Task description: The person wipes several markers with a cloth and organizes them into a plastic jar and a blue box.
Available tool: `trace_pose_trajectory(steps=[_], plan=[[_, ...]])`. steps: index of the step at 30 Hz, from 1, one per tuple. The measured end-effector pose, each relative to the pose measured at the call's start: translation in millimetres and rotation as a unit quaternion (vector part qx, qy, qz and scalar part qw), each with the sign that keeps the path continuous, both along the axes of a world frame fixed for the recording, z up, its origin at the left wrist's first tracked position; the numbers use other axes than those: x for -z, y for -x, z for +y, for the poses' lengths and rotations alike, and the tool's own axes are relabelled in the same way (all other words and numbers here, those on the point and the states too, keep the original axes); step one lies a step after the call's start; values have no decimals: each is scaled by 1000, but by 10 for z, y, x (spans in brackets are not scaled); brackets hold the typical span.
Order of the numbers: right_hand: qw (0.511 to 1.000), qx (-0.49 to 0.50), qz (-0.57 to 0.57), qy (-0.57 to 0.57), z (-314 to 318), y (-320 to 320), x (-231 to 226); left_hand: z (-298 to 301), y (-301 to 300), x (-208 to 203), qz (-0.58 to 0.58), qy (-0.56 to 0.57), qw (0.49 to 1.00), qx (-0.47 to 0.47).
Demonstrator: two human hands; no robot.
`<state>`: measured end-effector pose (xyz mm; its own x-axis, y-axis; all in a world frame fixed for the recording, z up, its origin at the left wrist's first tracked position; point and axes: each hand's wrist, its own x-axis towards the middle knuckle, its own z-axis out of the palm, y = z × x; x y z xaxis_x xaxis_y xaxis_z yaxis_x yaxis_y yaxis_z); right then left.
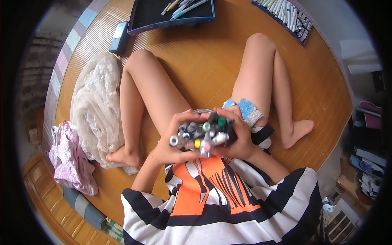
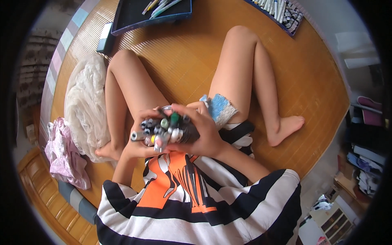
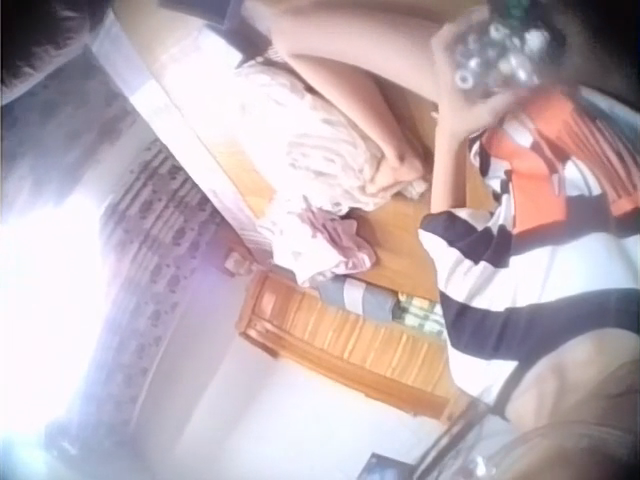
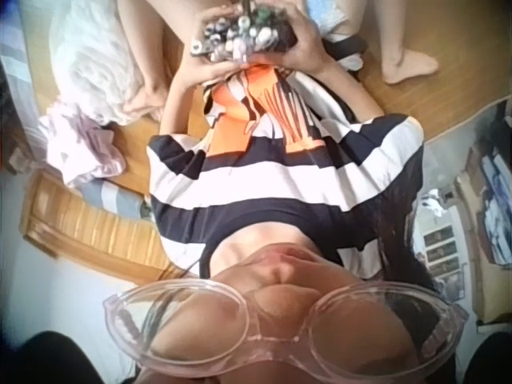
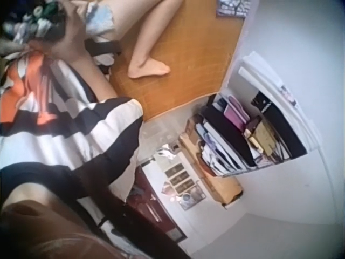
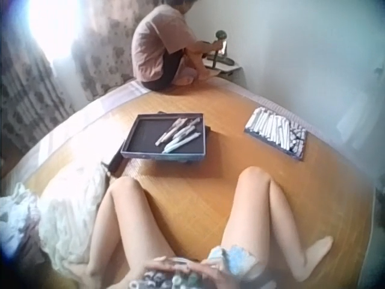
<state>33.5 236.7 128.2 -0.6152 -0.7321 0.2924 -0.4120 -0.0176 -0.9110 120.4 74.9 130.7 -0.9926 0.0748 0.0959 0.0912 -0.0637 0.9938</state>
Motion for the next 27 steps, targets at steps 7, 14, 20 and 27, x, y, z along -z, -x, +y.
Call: trace_pose_trajectory(steps=[7, 14, 20, 27], plan=[[998, -53, 14, 7, -15, 5, 30, -79, -35, -49, -35, 117, 993, 1], [983, -101, 154, 22, -67, 329, 45, -122, 311, 17, 175, 300, 938, 4], [995, -13, 60, -76, -198, 666, 316, -117, 762, 412, 55, 252, 963, -77], [986, -7, 92, -137, -200, 642, 333, -96, 767, 476, -28, 336, 941, 10]])
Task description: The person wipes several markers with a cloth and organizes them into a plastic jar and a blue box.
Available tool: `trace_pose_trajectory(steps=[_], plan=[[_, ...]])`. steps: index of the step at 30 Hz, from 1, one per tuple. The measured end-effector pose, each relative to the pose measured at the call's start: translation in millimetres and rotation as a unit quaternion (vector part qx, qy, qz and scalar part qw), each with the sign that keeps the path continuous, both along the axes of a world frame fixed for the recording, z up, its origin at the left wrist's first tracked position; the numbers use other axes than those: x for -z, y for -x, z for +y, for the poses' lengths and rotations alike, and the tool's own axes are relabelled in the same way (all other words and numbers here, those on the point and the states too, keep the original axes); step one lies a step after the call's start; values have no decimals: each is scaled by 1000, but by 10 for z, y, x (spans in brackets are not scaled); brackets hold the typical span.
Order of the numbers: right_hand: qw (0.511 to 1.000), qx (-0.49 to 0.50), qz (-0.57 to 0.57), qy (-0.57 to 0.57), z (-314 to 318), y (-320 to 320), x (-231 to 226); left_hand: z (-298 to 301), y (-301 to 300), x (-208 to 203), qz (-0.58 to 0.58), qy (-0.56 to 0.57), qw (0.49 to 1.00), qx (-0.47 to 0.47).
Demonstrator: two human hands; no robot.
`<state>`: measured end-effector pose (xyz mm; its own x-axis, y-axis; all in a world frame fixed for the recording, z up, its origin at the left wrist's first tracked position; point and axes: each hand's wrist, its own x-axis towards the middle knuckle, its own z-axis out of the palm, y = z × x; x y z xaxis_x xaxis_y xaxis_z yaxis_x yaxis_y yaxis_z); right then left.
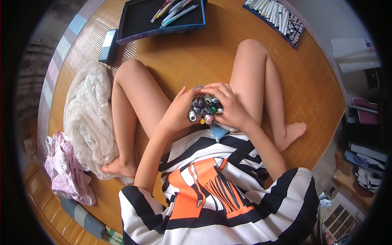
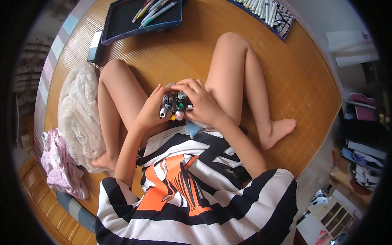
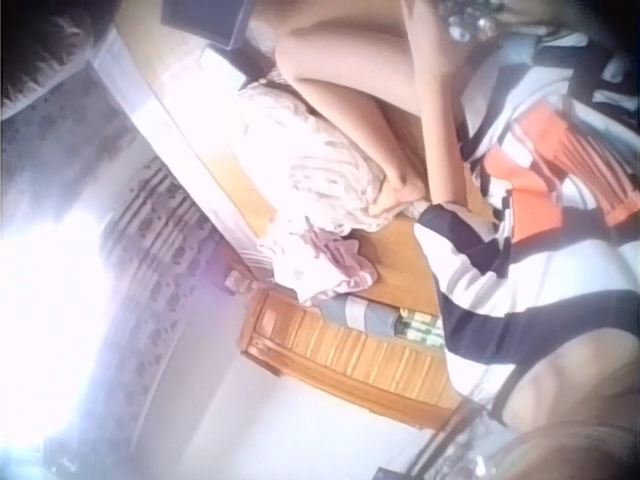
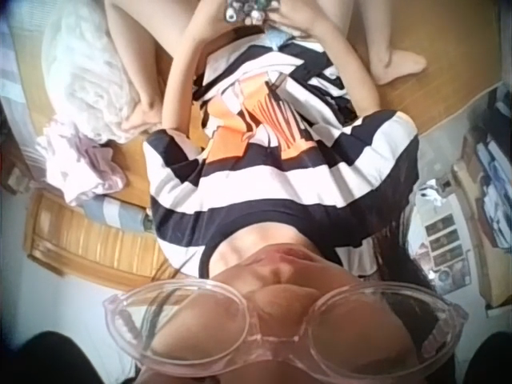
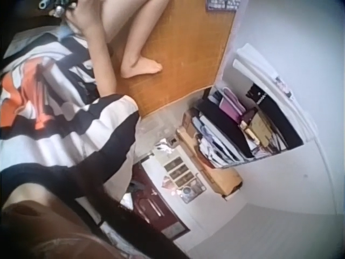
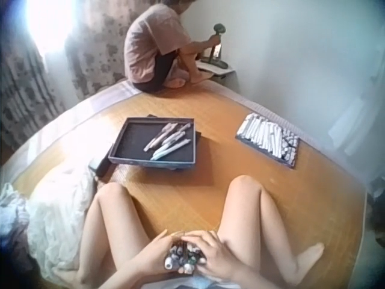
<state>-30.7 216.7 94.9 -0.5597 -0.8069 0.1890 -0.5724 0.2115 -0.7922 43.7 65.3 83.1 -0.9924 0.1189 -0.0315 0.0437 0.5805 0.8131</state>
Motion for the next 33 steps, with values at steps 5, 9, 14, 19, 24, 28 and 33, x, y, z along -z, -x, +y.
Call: trace_pose_trajectory(steps=[5, 9, 14, 19, 24, 28, 33], plan=[[996, 25, 12, -85, 42, -51, -34, -9, -36, -21, 53, -36, 997, -30], [995, 23, 7, -99, 81, -72, -10, 36, -87, -71, 49, 20, 998, -47], [995, 19, 35, -89, 42, -81, -16, 33, -159, -82, 70, 79, 993, -47], [994, -41, 43, -91, 159, -175, -39, 67, -289, -58, 100, 113, 988, 29], [982, -105, 122, -98, 282, -307, -82, 204, -528, -60, 112, 141, 982, 50], [976, -114, 169, -80, 298, -313, -129, 242, -577, -114, 140, 173, 973, 54], [982, -118, 91, -119, 259, -268, -135, 304, -557, -166, 84, 132, 988, 15]])
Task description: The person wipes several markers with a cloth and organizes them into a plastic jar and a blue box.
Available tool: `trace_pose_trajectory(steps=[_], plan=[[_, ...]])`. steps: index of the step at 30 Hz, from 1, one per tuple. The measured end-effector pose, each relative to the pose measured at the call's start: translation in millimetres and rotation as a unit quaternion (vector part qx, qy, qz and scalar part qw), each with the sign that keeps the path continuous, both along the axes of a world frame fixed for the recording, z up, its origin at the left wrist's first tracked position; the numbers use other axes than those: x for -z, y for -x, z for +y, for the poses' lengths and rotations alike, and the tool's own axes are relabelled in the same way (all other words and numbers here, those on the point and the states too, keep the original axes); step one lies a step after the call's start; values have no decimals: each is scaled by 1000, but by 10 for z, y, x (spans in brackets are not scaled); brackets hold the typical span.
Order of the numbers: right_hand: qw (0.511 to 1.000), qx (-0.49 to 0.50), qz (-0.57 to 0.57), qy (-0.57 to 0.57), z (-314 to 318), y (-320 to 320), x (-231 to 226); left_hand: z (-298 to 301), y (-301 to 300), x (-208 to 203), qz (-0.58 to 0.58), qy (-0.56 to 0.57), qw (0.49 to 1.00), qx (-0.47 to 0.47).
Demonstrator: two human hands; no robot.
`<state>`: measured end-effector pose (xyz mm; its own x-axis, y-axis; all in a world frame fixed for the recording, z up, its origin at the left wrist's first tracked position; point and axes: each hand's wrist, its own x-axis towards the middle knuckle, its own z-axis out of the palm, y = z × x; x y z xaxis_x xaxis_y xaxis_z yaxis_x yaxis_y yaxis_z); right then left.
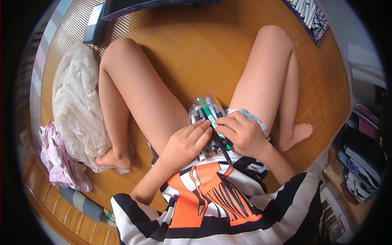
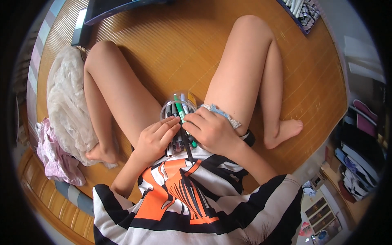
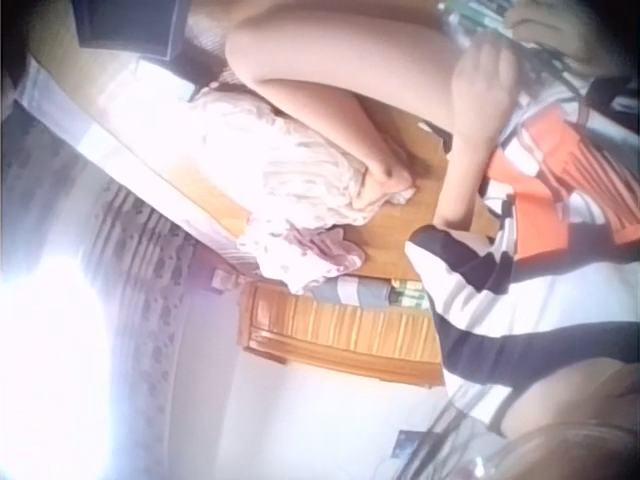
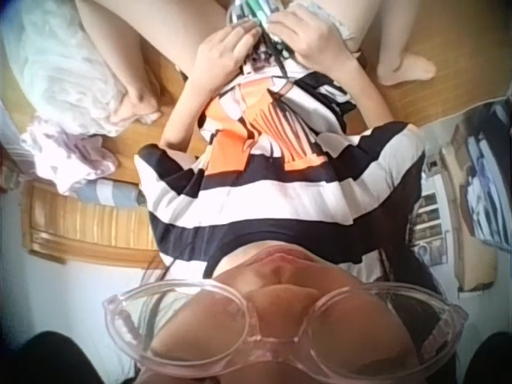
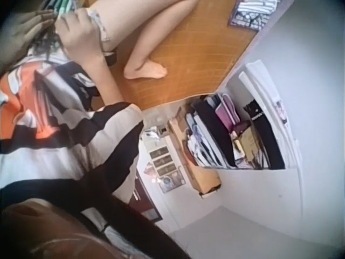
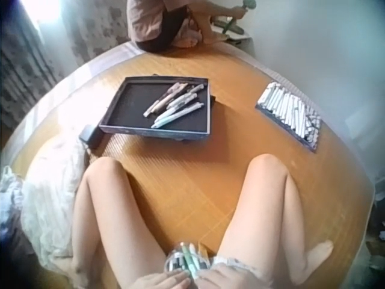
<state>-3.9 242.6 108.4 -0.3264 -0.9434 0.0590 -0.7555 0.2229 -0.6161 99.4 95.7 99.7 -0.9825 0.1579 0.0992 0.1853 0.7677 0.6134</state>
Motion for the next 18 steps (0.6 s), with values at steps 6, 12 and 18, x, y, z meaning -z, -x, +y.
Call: trace_pose_trajectory(steps=[6, 12, 18], plan=[[994, -40, -16, -101, -44, 62, -55, -51, 50, 43, -62, -18, 998, -3], [987, -69, -34, -139, -14, 191, -205, -133, 22, -82, -83, 21, 996, -16], [989, -8, -94, -114, 53, 201, -293, -155, 0, -60, -75, -10, 997, -26]])
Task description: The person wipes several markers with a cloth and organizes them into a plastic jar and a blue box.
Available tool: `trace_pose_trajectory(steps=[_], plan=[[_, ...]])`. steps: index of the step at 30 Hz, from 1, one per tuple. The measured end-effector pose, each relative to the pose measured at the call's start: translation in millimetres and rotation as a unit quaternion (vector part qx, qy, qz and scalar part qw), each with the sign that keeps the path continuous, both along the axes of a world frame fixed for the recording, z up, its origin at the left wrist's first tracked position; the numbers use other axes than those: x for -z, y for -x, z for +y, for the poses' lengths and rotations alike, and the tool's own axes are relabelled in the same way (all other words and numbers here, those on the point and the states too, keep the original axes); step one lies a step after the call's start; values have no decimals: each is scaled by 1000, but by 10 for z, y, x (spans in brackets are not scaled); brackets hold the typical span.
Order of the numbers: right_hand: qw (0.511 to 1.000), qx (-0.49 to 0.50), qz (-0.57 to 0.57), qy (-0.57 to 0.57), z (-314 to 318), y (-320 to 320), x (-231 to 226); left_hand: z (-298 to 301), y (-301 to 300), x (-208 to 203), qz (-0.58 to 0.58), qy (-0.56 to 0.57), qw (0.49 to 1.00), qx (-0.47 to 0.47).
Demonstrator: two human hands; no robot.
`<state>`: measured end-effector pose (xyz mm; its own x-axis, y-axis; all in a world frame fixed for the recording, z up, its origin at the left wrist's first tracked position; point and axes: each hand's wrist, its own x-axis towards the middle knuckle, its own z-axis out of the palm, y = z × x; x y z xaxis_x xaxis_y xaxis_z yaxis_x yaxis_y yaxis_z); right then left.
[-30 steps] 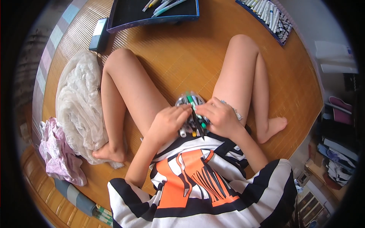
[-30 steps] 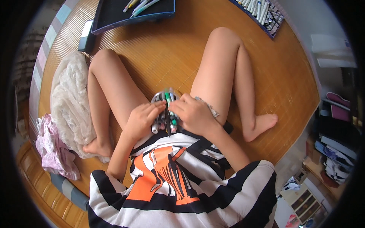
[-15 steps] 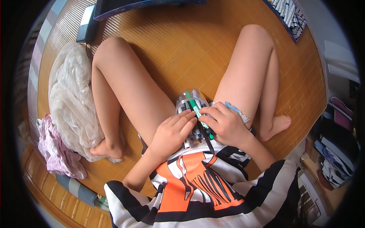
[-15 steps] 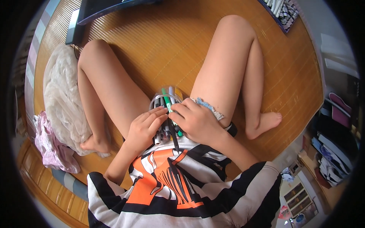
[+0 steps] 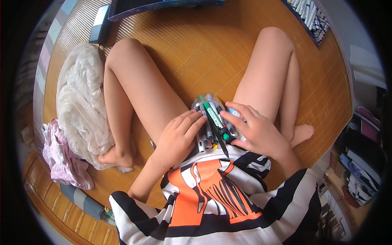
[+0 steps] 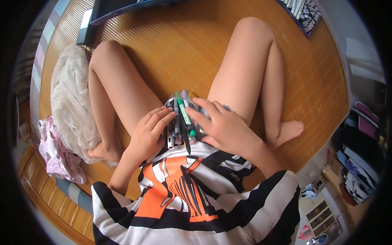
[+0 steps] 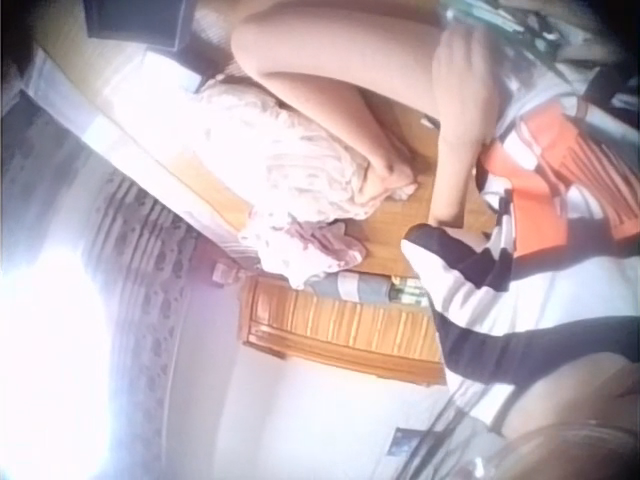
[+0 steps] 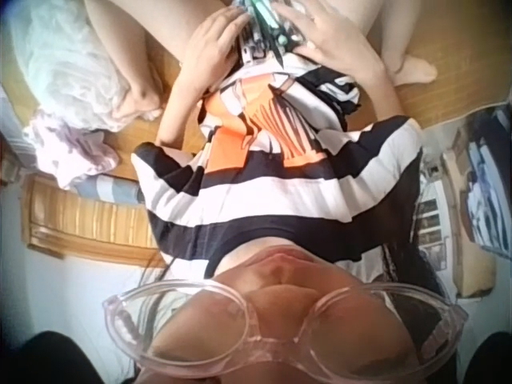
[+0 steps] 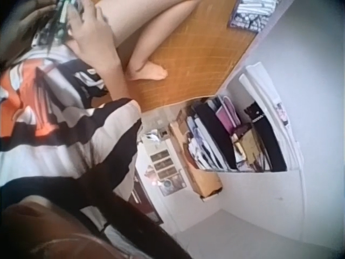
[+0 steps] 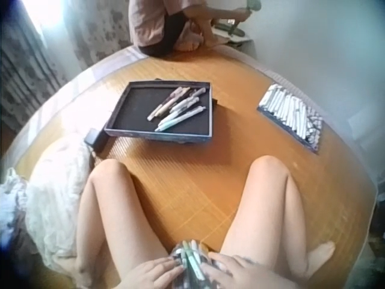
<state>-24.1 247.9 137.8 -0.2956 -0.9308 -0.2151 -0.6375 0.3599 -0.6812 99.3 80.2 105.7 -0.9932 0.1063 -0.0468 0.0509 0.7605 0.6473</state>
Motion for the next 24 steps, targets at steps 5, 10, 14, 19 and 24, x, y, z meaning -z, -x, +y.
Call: trace_pose_trajectory(steps=[5, 10, 14, 19, 24], plan=[[1000, 3, 27, 2, 12, -92, 44, -24, 91, -19, 35, -23, 998, 50], [984, -51, 141, 93, -71, -118, 252, -2, 59, 90, 32, -66, 996, 48], [984, -27, 109, 135, -185, -10, 309, -33, 147, 80, 46, -116, 992, -2], [981, -25, 85, 172, -261, 94, 402, -66, 197, 112, 47, -117, 992, -31], [984, 6, 50, 170, -324, 125, 439, -143, 249, 73, 5, -137, 989, -52]])
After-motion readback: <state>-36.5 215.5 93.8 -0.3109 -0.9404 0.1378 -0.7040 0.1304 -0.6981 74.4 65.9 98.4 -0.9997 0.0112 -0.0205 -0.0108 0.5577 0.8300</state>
